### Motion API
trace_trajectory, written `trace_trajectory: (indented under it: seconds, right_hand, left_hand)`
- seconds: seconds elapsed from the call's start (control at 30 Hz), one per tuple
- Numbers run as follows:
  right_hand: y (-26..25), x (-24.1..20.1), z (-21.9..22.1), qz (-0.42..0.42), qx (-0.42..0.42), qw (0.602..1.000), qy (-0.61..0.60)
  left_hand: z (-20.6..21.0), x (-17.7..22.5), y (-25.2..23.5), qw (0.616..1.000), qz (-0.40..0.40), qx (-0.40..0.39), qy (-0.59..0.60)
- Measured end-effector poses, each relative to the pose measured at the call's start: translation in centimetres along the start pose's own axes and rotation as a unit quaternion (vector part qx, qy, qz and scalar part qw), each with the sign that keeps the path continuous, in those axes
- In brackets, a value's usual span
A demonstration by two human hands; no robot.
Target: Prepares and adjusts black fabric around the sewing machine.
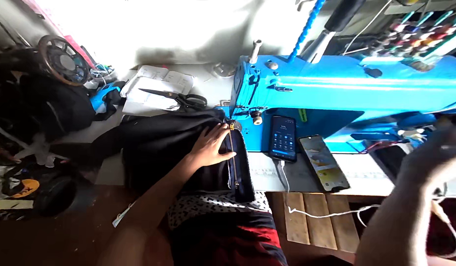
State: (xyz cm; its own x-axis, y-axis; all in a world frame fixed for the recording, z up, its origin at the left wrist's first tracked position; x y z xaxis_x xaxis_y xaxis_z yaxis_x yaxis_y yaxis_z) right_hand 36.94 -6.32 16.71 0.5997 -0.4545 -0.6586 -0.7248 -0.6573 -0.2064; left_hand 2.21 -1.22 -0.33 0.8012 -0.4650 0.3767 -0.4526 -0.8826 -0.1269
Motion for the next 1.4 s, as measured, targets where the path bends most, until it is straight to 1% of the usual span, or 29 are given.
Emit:
trace_trajectory:
  seconds: [0.03, 0.07, 0.1, 0.13, 0.17, 0.2, 0.27, 0.47, 0.63, 0.73, 0.9, 0.97, 1.03, 1.07, 1.13, 1.17, 1.2, 1.23, 1.27, 1.3, 1.37, 1.4]
  right_hand:
    - [-0.3, 2.5, 1.7, -0.023, -0.02, 0.999, 0.039]
    - [-1.2, 6.1, 3.7, -0.085, -0.011, 0.995, 0.06]
    - [-3.0, 10.8, 5.8, -0.194, 0.019, 0.979, 0.052]
    - [-4.2, 14.1, 7.3, -0.26, 0.03, 0.965, 0.029]
    - [-4.9, 16.0, 8.3, -0.282, 0.035, 0.959, 0.021]
    - [-5.1, 16.7, 8.7, -0.28, 0.037, 0.959, 0.026]
    - [-4.8, 16.3, 8.9, -0.269, 0.041, 0.962, 0.039]
    - [-4.9, 16.0, 9.4, -0.256, 0.013, 0.964, 0.069]
    - [-4.5, 15.2, 8.9, -0.244, 0.023, 0.966, 0.082]
    - [-4.2, 15.3, 8.7, -0.238, -0.002, 0.965, 0.109]
    - [-5.1, 16.2, 8.6, -0.262, 0.016, 0.96, 0.1]
    - [-5.1, 15.2, 7.9, -0.263, 0.015, 0.959, 0.106]
    - [-4.4, 13.7, 7.0, -0.29, 0.01, 0.952, 0.099]
    - [-3.6, 12.7, 6.8, -0.316, -0.003, 0.944, 0.091]
    - [0.6, 8.9, 6.2, -0.382, -0.086, 0.919, 0.056]
    - [3.1, 7.3, 6.4, -0.426, -0.135, 0.894, 0.033]
    - [5.1, 6.3, 7.0, -0.484, -0.18, 0.856, 0.004]
    - [6.7, 5.6, 7.9, -0.539, -0.23, 0.81, -0.027]
    - [8.2, 5.2, 8.7, -0.577, -0.273, 0.768, -0.046]
    - [9.4, 5.0, 9.5, -0.599, -0.308, 0.737, -0.058]
    - [11.2, 4.5, 10.7, -0.625, -0.334, 0.703, -0.067]
    - [11.8, 4.1, 11.1, -0.633, -0.337, 0.694, -0.071]
  left_hand:
    - [-0.1, -0.2, -0.1, 1.0, 0.003, -0.006, -0.004]
    - [-0.2, -0.4, -0.2, 1.0, 0.007, -0.01, -0.008]
    - [-0.2, -0.5, -0.3, 1.0, 0.011, -0.012, -0.012]
    - [-0.3, -0.5, -0.3, 1.0, 0.013, -0.014, -0.016]
    - [-0.3, -0.5, -0.2, 1.0, 0.017, -0.012, -0.017]
    - [-0.4, -0.5, -0.2, 1.0, 0.018, -0.01, -0.017]
    - [-0.5, -0.4, -0.1, 1.0, 0.018, -0.009, -0.016]
    - [-0.4, -0.6, -0.2, 1.0, 0.023, 0.0, -0.013]
    - [-0.8, -0.6, -0.4, 1.0, 0.016, -0.016, -0.021]
    - [-0.7, -1.0, -0.5, 0.999, 0.017, -0.02, -0.027]
    - [-0.7, -1.0, -0.5, 0.999, 0.026, -0.011, -0.02]
    - [-0.7, -1.1, -0.5, 0.999, 0.031, -0.015, -0.022]
    - [-0.6, -1.0, -0.7, 0.998, 0.033, -0.031, -0.033]
    - [-0.7, -0.9, -0.7, 0.998, 0.037, -0.036, -0.046]
    - [-0.9, -0.3, -0.3, 0.995, 0.069, -0.012, -0.071]
    - [-1.1, 0.5, 0.4, 0.992, 0.101, 0.019, -0.074]
    - [-1.4, 1.5, 1.2, 0.989, 0.131, 0.043, -0.062]
    - [-1.7, 2.6, 2.2, 0.987, 0.15, 0.049, -0.039]
    - [-1.8, 3.6, 3.4, 0.987, 0.154, 0.035, -0.006]
    - [-1.8, 4.2, 4.6, 0.989, 0.145, 0.004, 0.027]
    - [-1.9, 4.7, 6.7, 0.988, 0.122, -0.065, 0.065]
    - [-1.8, 4.8, 7.5, 0.986, 0.126, -0.075, 0.073]
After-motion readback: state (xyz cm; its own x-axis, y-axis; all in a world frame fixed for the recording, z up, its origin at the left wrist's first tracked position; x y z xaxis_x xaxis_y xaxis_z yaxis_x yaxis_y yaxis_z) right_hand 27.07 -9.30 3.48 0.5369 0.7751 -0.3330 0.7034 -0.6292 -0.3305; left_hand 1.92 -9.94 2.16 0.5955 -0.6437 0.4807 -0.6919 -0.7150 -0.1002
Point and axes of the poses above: each hand's wrist, its own y-axis away from the middle knuckle, its own z-axis out of the palm, x = y × z, the point moved 3 cm from there along -y, towards the middle knuckle, and after that the axes turned 1 degree about y, right-handed, at the moved point
